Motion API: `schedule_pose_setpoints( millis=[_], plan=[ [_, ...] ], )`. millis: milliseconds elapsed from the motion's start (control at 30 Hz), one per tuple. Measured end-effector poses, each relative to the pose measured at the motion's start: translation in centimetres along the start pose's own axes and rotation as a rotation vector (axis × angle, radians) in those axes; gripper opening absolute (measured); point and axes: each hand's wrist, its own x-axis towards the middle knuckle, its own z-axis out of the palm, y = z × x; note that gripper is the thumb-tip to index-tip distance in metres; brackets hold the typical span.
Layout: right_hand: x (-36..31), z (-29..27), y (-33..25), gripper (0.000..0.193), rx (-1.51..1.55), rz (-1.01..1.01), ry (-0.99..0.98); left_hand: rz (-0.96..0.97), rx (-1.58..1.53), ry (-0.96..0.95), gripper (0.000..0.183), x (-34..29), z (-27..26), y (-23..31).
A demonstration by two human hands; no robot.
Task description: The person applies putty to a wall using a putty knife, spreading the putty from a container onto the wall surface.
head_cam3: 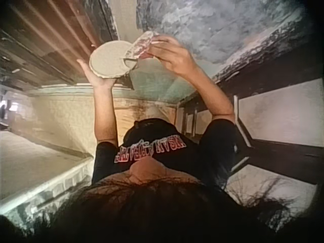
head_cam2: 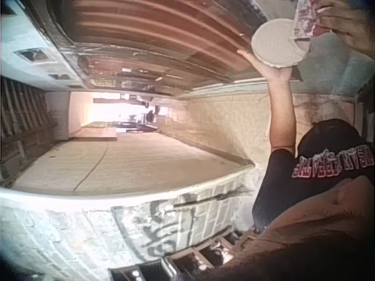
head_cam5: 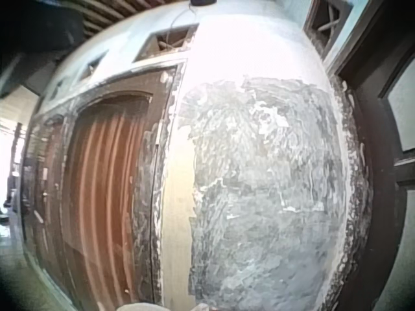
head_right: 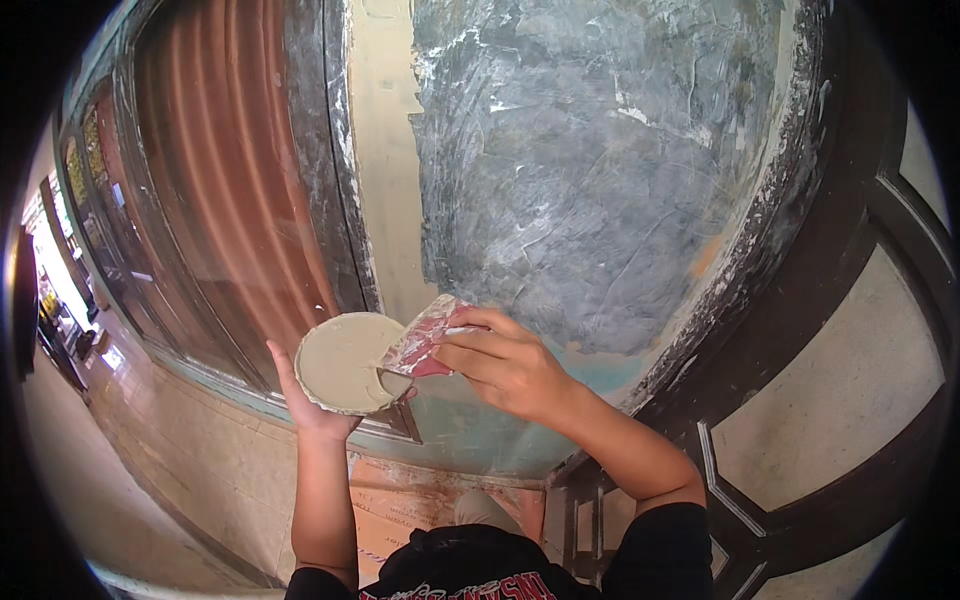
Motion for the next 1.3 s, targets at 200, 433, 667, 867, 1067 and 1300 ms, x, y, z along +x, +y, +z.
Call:
schedule_pose_setpoints(
  millis=[200,433,667,867,1067,1300],
  plan=[
    [-0.1,0.5,0.5,0.037,-0.084,0.082,0.066,-0.018,-0.068,-0.012,0.1,0.4,-0.1,0.0],
    [-0.4,1.2,1.6,0.036,-0.141,0.15,0.076,-0.065,-0.092,-0.28,0.116,0.4,-0.6,0.1],
    [0.4,2.1,4.1,0.02,-0.15,0.32,0.119,-0.104,-0.19,-0.353,0.117,0.7,-1.3,0.3],
    [1.7,2.9,7.8,0.016,-0.164,0.629,0.089,-0.103,-0.289,-0.278,0.109,0.1,-1.2,0.7],
    [1.7,5.0,10.2,0.02,-0.282,0.673,-0.087,-0.063,-0.313,-0.253,0.103,0.1,-2.4,1.2],
    [2.4,4.1,10.7,0.017,-0.192,0.732,-0.013,-0.001,-0.151,-0.222,0.105,-0.4,-2.8,1.9]
  ],
)
